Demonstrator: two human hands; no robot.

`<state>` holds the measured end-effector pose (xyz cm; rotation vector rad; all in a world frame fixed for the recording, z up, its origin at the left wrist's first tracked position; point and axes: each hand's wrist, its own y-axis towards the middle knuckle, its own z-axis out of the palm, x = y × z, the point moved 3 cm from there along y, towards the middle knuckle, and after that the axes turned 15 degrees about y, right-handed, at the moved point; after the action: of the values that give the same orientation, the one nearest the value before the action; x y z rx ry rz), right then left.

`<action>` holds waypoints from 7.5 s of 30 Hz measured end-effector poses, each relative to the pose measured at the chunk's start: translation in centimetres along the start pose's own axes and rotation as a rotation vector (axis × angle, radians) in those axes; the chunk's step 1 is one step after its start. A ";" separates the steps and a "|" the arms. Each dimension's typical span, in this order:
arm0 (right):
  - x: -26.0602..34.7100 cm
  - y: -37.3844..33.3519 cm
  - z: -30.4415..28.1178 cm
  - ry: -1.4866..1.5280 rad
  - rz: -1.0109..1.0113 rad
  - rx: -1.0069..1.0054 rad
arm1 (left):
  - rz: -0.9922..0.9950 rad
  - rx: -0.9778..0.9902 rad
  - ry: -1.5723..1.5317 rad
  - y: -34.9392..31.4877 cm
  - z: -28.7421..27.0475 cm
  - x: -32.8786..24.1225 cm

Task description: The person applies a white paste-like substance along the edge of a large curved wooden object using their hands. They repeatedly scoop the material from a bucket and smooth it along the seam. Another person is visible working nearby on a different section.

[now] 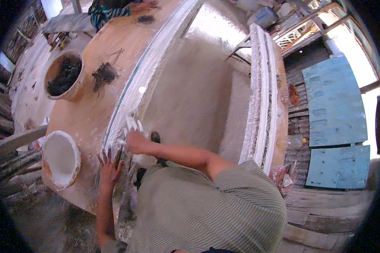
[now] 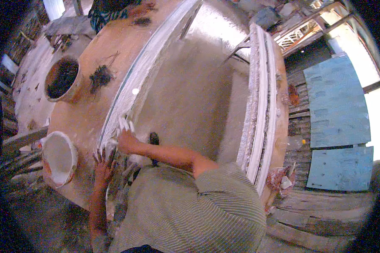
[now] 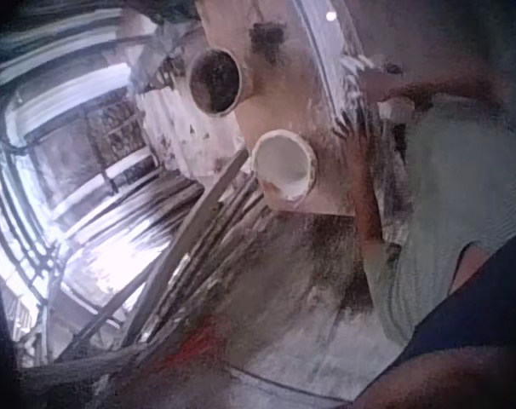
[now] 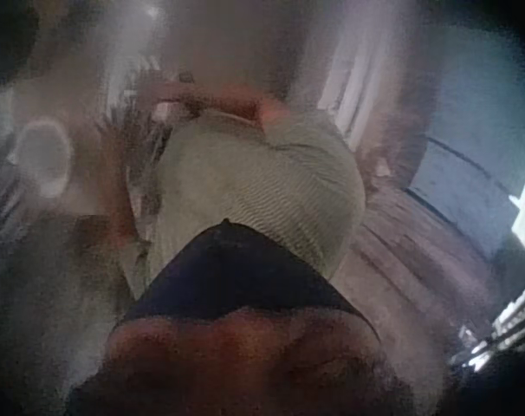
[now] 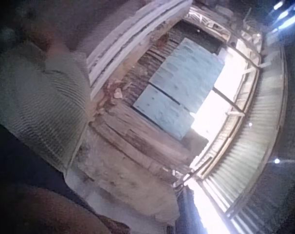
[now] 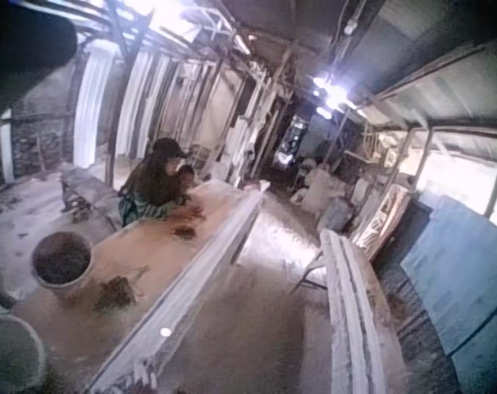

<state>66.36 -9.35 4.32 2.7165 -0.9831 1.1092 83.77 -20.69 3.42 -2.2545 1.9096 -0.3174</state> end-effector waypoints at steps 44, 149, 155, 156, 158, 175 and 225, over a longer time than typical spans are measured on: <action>-11.1 12.8 -6.0 -0.323 -0.127 0.028 | 0.099 -0.258 -0.238 13.0 -1.3 -3.0; -21.2 14.8 -17.8 0.093 -0.033 -0.164 | -0.092 -0.101 -0.102 30.4 -6.5 -8.5; -19.6 17.6 -19.6 -0.100 0.209 -0.021 | -0.027 -0.042 0.028 25.7 -6.5 -7.7; -20.9 19.3 -21.3 -0.153 0.192 -0.058 | -0.013 -0.098 0.032 25.7 -6.7 -7.6; -25.0 23.5 -24.5 -0.161 0.167 -0.046 | 0.011 -0.131 0.074 26.3 -6.6 -7.3; -25.7 21.9 -23.4 -0.310 -0.041 -0.389 | 0.078 -0.381 0.108 41.3 -11.2 -11.4; -45.1 34.5 -42.7 0.064 0.247 -0.130 | 0.039 -0.199 -0.118 67.5 -20.2 -19.2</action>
<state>-4.08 -1.00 0.56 2.4931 -1.3577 1.1142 11.18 -12.77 4.01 -2.2947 1.9993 0.0131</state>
